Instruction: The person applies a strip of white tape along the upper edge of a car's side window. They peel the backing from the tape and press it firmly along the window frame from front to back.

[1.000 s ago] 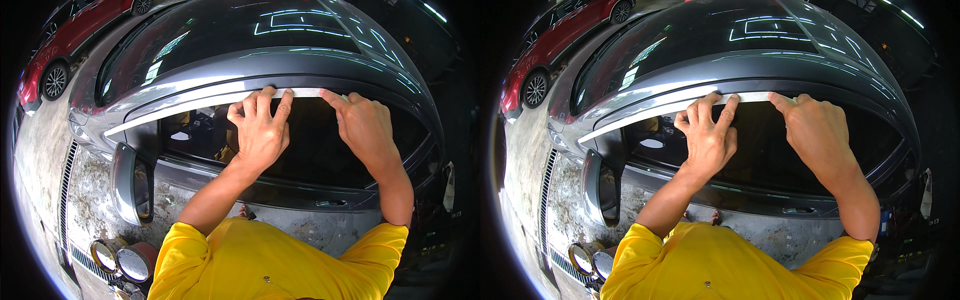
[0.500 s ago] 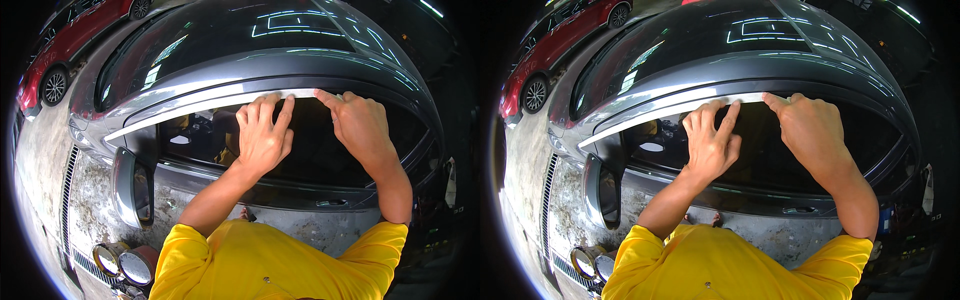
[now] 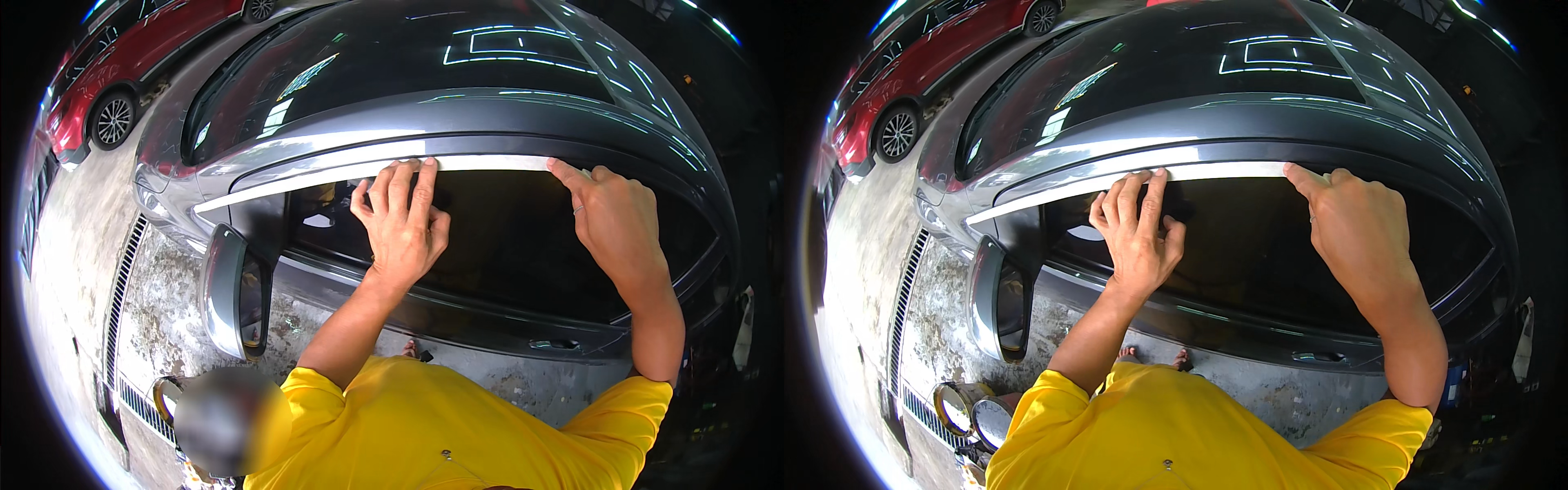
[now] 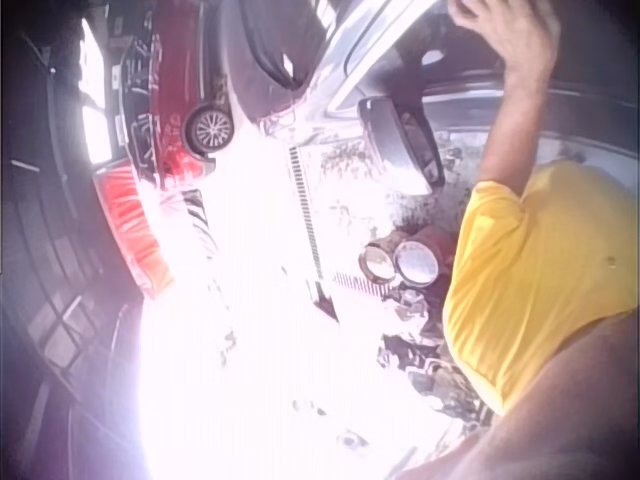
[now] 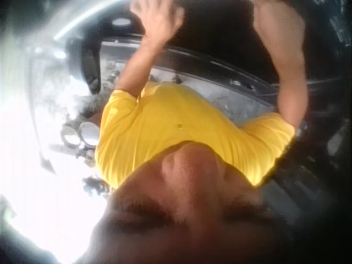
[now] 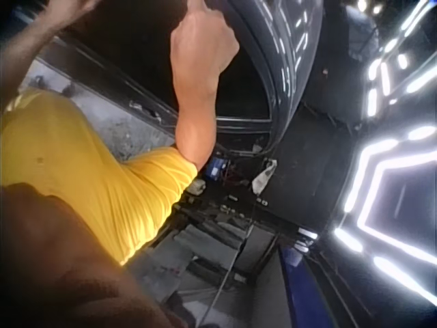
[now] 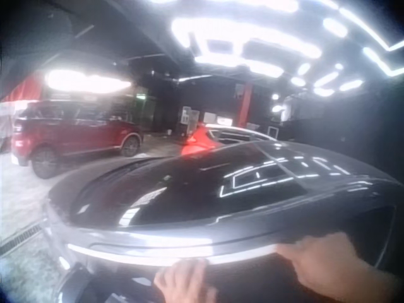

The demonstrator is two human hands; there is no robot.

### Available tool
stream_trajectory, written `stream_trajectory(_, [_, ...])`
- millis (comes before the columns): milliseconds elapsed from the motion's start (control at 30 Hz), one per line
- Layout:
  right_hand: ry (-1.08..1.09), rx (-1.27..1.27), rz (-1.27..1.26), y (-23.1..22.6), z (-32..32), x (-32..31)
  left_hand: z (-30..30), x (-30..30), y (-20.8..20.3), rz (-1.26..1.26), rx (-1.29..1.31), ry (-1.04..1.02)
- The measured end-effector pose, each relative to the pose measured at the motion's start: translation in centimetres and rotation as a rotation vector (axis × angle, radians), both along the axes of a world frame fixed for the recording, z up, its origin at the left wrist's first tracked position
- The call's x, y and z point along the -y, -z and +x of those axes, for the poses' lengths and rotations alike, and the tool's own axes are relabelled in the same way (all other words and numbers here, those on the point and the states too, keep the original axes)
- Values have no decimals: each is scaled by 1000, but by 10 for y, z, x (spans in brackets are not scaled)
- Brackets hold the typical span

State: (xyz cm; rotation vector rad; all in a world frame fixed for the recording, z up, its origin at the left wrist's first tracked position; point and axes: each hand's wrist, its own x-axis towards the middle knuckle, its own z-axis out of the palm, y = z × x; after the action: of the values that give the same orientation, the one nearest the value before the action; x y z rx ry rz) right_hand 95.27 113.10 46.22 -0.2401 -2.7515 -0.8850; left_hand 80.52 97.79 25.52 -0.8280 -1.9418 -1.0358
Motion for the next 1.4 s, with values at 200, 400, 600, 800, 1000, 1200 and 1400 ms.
stream_trajectory(200, [-22,0,-5,-1,-1,0,15,-17,-16,25,62,11])
stream_trajectory(400, [-52,-18,-15,0,1,-6,29,-42,-40,-33,-23,157])
stream_trajectory(600, [-67,3,-20,-3,2,-5,38,-60,-46,-6,-42,242])
stream_trajectory(800, [-215,-9,-23,-6,6,-25,46,-72,-45,-67,-64,101])
stream_trajectory(1000, [-539,10,-56,-37,37,-77,53,-77,-42,-143,-98,-56])
stream_trajectory(1200, [-485,-64,29,-65,116,-138,61,-82,-43,-126,-53,-94])
stream_trajectory(1400, [-502,-100,-21,-37,129,-152,67,-86,-45,-104,-1,-94])
